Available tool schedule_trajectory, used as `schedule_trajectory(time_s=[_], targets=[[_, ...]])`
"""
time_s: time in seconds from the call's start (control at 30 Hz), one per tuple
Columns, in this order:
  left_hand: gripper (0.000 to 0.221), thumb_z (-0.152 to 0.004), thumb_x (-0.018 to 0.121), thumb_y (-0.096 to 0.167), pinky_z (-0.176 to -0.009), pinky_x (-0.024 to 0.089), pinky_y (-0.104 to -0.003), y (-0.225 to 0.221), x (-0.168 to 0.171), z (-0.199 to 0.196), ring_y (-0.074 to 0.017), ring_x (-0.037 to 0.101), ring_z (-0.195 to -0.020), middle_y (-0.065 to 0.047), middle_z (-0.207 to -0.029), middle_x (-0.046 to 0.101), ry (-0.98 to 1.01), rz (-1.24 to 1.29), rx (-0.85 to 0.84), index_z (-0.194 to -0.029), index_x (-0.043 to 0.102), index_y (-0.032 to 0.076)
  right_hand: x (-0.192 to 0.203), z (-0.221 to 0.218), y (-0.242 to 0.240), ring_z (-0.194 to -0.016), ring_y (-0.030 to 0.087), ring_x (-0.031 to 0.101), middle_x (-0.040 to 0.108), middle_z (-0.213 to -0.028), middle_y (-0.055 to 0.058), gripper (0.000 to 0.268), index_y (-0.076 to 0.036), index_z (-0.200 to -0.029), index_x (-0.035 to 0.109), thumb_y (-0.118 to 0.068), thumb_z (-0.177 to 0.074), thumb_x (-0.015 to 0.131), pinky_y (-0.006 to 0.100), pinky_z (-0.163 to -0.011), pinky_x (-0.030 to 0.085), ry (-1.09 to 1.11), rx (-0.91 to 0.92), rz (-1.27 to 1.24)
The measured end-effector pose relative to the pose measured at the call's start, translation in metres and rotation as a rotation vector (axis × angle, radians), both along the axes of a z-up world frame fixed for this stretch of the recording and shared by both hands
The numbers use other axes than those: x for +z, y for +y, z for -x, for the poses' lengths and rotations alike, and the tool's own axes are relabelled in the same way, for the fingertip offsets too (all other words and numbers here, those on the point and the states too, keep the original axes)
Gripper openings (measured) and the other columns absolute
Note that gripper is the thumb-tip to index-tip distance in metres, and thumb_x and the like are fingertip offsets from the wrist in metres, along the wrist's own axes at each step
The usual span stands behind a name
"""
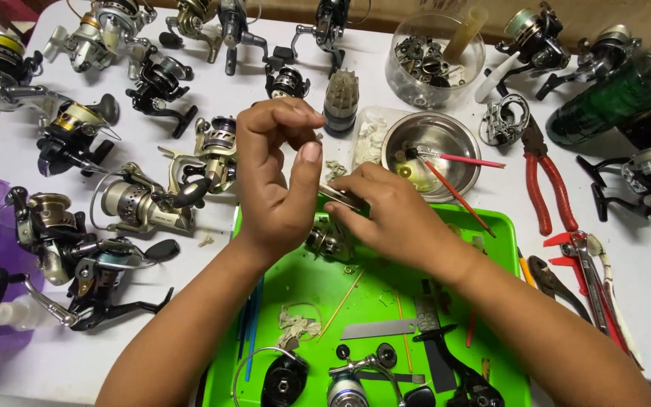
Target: The person is performing maintenance on a fishing reel, which involves using a screwdriver to remove screws, opening the casing, and applying lubricant to the internal components.
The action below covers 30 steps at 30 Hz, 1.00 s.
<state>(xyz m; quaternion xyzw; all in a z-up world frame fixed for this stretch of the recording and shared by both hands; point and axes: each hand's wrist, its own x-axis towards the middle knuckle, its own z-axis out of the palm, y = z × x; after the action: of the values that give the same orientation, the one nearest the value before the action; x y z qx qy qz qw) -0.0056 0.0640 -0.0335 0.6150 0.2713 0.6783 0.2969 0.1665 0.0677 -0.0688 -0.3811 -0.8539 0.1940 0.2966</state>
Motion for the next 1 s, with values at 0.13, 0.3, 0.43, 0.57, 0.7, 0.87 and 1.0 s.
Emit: schedule_trajectory(time_s=[0.13,0.3,0.43,0.57,0.7,0.87,1.0], targets=[[0.017,-0.107,0.048,0.019,-0.099,0.051,-0.032,0.002,-0.001,0.007,-0.0215,0.06,-0.111,-0.01,-0.115,0.054,0.056,0.02,0.009,-0.119,0.048,0.007,0.014,-0.002,-0.004,-0.097,0.026,0.073,0.077,-0.108,0.012,0.022,-0.002,-0.111,0.07,-0.02,-0.098,0.065,0.037,-0.087,0.053,0.067,0.058,0.128],[0.023,-0.111,0.047,0.021,-0.096,0.056,-0.031,0.017,-0.011,0.013,-0.0171,0.061,-0.108,-0.009,-0.117,0.062,-0.015,0.125,-0.193,-0.128,0.051,0.007,0.047,-0.018,-0.011,-0.103,0.016,0.074,0.079,-0.115,0.004,0.024,-0.012,-0.118,0.074,-0.021,-0.097,0.066,0.027,-0.08,0.057,0.037,-0.054,0.236],[0.033,-0.111,0.048,0.035,-0.096,0.055,-0.033,0.032,-0.031,0.013,-0.0199,0.066,-0.111,-0.007,-0.122,0.065,-0.02,0.267,-0.376,-0.134,0.052,0.012,0.059,-0.033,-0.006,-0.084,0.011,0.069,0.079,-0.104,0.004,0.027,-0.009,-0.12,0.074,-0.02,-0.096,0.067,0.023,-0.074,0.052,0.14,-0.217,0.39],[0.066,-0.1,0.044,0.057,-0.1,0.059,-0.038,0.042,-0.047,0.011,-0.0274,0.066,-0.122,-0.017,-0.139,0.061,-0.01,0.584,-0.713,-0.144,0.046,0.008,0.064,-0.036,-0.001,-0.075,0.012,0.067,0.074,-0.096,0.007,0.023,-0.003,-0.12,0.072,-0.012,-0.099,0.066,0.022,-0.066,0.06,0.29,-0.259,0.439],[0.085,-0.089,0.053,0.065,-0.091,0.057,-0.031,0.043,-0.055,0.015,-0.0269,0.069,-0.121,-0.019,-0.154,0.052,0.113,0.843,-1.011,-0.154,0.039,0.012,0.055,-0.035,0.006,-0.082,0.011,0.068,0.073,-0.106,0.006,0.02,-0.002,-0.117,0.071,-0.012,-0.1,0.067,0.022,-0.066,0.064,0.351,-0.269,0.398],[0.073,-0.091,0.067,0.032,-0.091,0.061,-0.035,0.031,-0.043,0.012,-0.0244,0.049,-0.145,-0.015,-0.152,0.053,0.355,0.756,-1.055,-0.152,0.039,0.004,0.048,-0.029,0.012,-0.063,0.008,0.062,0.071,-0.089,0.002,0.019,-0.005,-0.115,0.073,-0.016,-0.1,0.067,0.022,-0.057,0.057,0.273,-0.283,0.402],[0.041,-0.095,0.068,0.021,-0.094,0.062,-0.029,0.028,-0.043,0.012,-0.0153,0.066,-0.109,-0.006,-0.121,0.064,0.442,0.691,-1.099,-0.13,0.057,0.002,0.047,-0.025,0.01,-0.059,0.004,0.058,0.068,-0.076,-0.003,0.017,-0.008,-0.111,0.076,-0.017,-0.1,0.067,0.021,-0.057,0.047,0.197,-0.293,0.362]])
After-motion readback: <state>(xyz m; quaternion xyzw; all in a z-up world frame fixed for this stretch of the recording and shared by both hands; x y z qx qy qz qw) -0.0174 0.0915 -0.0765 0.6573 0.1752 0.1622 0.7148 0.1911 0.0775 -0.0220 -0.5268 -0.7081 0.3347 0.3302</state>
